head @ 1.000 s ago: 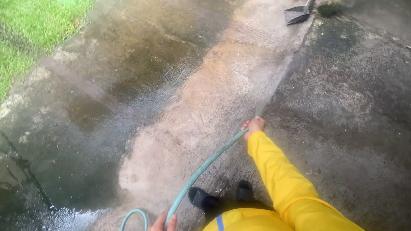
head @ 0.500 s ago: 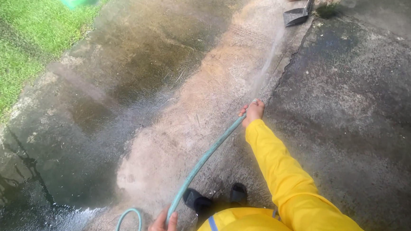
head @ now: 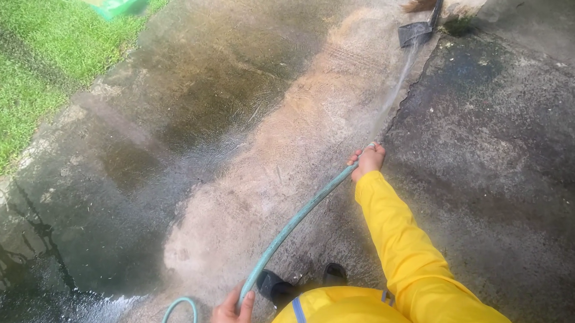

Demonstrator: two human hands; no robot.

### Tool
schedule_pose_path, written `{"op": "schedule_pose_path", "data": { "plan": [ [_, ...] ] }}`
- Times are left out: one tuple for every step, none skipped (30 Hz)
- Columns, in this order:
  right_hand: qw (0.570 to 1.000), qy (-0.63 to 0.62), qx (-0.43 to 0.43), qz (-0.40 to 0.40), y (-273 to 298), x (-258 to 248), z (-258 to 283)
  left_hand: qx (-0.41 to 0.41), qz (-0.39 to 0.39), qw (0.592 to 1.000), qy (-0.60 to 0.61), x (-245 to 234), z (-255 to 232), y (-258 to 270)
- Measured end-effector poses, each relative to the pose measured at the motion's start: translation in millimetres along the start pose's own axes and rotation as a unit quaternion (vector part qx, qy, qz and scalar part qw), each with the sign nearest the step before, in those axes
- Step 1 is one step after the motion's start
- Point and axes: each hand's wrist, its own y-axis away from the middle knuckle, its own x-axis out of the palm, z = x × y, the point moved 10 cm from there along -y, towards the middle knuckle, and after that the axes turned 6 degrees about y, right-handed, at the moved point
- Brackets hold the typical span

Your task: Use a hose to spray water and clean the concrete floor outside a house.

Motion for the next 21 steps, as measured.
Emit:
{"op": "schedule_pose_path", "data": {
  "plan": [
    [1.0, 0.007, 0.002, -0.008, 0.2, -2.3, -0.1, 0.005, -0.002, 1.0, 0.006, -0.6, -2.4, 0.7],
    [1.0, 0.009, 0.001, -0.009, -1.5, -2.3, -1.1, 0.004, -0.001, 1.0, 0.007, -0.9, -4.0, 1.3],
    [1.0, 0.017, -0.008, -0.013, -3.7, -0.3, -0.7, -0.007, 0.002, 1.0, 0.006, -1.5, -4.1, 0.4],
    [0.999, 0.025, -0.016, -0.017, -5.7, 1.8, -0.1, -0.019, 0.005, 1.0, 0.005, -2.5, -4.3, -0.4],
    [0.999, 0.025, -0.017, -0.016, -1.6, 5.0, -0.5, -0.019, 0.004, 1.0, 0.006, -3.0, 1.5, -2.0],
    [1.0, 0.023, -0.013, -0.017, 2.7, 7.4, -1.6, -0.028, 0.006, 1.0, 0.007, -3.1, 9.0, -3.3],
    [1.0, 0.02, -0.009, -0.018, 5.6, 12.0, -1.3, -0.036, 0.006, 0.999, 0.009, -2.4, 15.2, -6.3],
    [1.0, 0.02, -0.01, -0.015, 5.2, 13.9, -3.4, -0.035, 0.004, 0.999, 0.01, -3.6, 16.7, -8.0],
    [1.0, 0.018, -0.003, -0.021, 6.1, 13.9, -9.0, -0.039, 0.006, 0.999, 0.012, -5.0, 20.6, -8.2],
    [1.0, 0.016, 0.005, -0.026, 7.1, 14.2, -14.8, -0.044, 0.008, 0.999, 0.013, -6.7, 24.6, -8.6],
    [1.0, 0.017, 0.004, -0.022, 4.7, 15.8, -20.2, -0.044, 0.004, 0.999, 0.015, -5.7, 39.4, -10.1],
    [1.0, 0.016, 0.006, -0.02, 2.3, 17.3, -25.9, -0.018, 0.001, 1.0, 0.024, -4.5, 49.1, -12.1],
    [1.0, 0.014, 0.008, -0.016, -0.9, 21.1, -31.3, 0.008, -0.003, 0.999, 0.033, -3.5, 58.2, -15.2],
    [1.0, 0.015, 0.007, -0.011, 3.1, 29.8, -30.7, 0.009, -0.008, 0.999, 0.035, -5.4, 56.9, -16.9],
    [1.0, 0.021, 0.012, -0.008, 8.8, 34.8, -33.1, 0.002, -0.006, 0.999, 0.042, -6.6, 58.4, -15.6],
    [0.999, 0.027, 0.017, -0.005, 14.4, 39.9, -35.3, -0.006, -0.005, 0.999, 0.049, -7.8, 59.7, -14.5],
    [0.999, 0.029, 0.017, -0.001, 19.8, 45.1, -34.2, -0.006, -0.008, 0.999, 0.051, -4.4, 69.2, -16.2],
    [1.0, 0.028, 0.012, -0.004, 25.3, 48.6, -31.9, -0.024, -0.013, 0.998, 0.058, -0.8, 82.0, -17.4],
    [1.0, 0.025, 0.005, -0.007, 31.0, 51.3, -28.9, -0.039, -0.016, 0.997, 0.064, 2.6, 94.8, -20.6],
    [1.0, 0.024, 0.004, -0.004, 26.8, 53.9, -29.0, -0.037, -0.018, 0.997, 0.066, 3.4, 97.0, -24.7],
    [1.0, 0.027, -0.004, -0.011, 23.3, 49.8, -27.9, -0.021, -0.027, 0.996, 0.08, 3.3, 96.7, -25.9]
  ]
}}
